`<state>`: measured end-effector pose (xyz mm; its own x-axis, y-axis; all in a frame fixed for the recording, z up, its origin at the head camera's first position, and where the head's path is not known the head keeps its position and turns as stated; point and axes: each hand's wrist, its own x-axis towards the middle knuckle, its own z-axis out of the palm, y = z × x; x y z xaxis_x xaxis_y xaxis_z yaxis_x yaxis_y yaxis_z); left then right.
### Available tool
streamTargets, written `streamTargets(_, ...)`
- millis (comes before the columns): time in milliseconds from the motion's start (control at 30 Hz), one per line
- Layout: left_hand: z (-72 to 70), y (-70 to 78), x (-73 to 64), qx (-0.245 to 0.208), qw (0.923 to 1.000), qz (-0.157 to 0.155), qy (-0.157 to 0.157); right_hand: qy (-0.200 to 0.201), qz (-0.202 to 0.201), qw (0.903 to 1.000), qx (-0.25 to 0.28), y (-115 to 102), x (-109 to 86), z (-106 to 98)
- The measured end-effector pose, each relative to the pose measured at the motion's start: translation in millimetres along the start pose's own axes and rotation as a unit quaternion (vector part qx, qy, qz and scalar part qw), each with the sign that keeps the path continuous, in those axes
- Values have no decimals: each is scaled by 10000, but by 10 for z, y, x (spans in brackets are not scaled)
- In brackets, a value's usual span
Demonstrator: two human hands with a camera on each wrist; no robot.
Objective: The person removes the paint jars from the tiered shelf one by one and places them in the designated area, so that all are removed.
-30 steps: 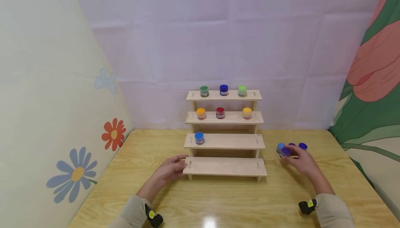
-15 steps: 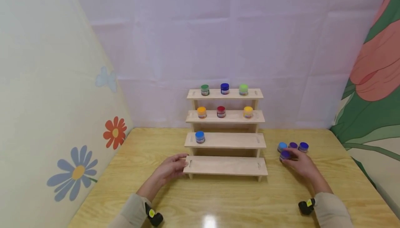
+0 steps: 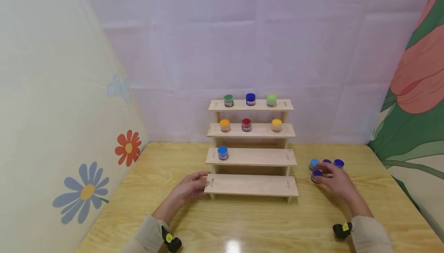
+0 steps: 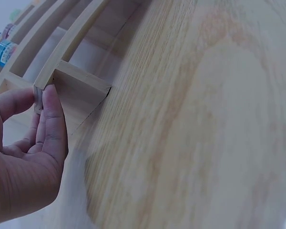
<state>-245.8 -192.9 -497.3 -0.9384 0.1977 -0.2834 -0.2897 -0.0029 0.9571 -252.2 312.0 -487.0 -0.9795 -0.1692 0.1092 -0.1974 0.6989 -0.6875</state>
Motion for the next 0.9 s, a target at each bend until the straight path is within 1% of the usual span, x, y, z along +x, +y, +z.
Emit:
streamTargets(100, 0, 1, 0, 4, 10000, 10, -10, 216, -94, 9994, 250, -171, -1, -73)
streamTargets(167, -1, 0, 6, -9, 10000, -11, 3, 379, -240, 9976, 524, -332, 13, -95)
streamTargets(233, -2, -1, 13, -24, 10000, -20, 4, 432, -429, 9949, 805, -512, 43, -103)
streamTargets(300, -4, -4, 19, -47, 10000, -28, 1, 455, -660, 9920, 976, -692, 82, -88)
streamTargets(400, -5, -6, 28, -70, 10000, -24, -24, 452, -1001, 9881, 1079, -922, 155, -35)
streamTargets(500, -7, -6, 26, -89, 10000, 2, -33, 450, -1199, 9853, 1132, -1104, 229, 47)
streamTargets(600, -8, -9, 19, -90, 9999, 47, -48, 344, -1252, 9847, 1163, -1250, 312, 148)
streamTargets(733, -1, -7, 10, -100, 9999, 70, -66, 153, -1189, 9874, 1033, -1425, 429, 281)
streamTargets(900, 6, -7, 13, -87, 9999, 88, -38, 22, -1195, 9868, 1095, -1585, 564, 453)
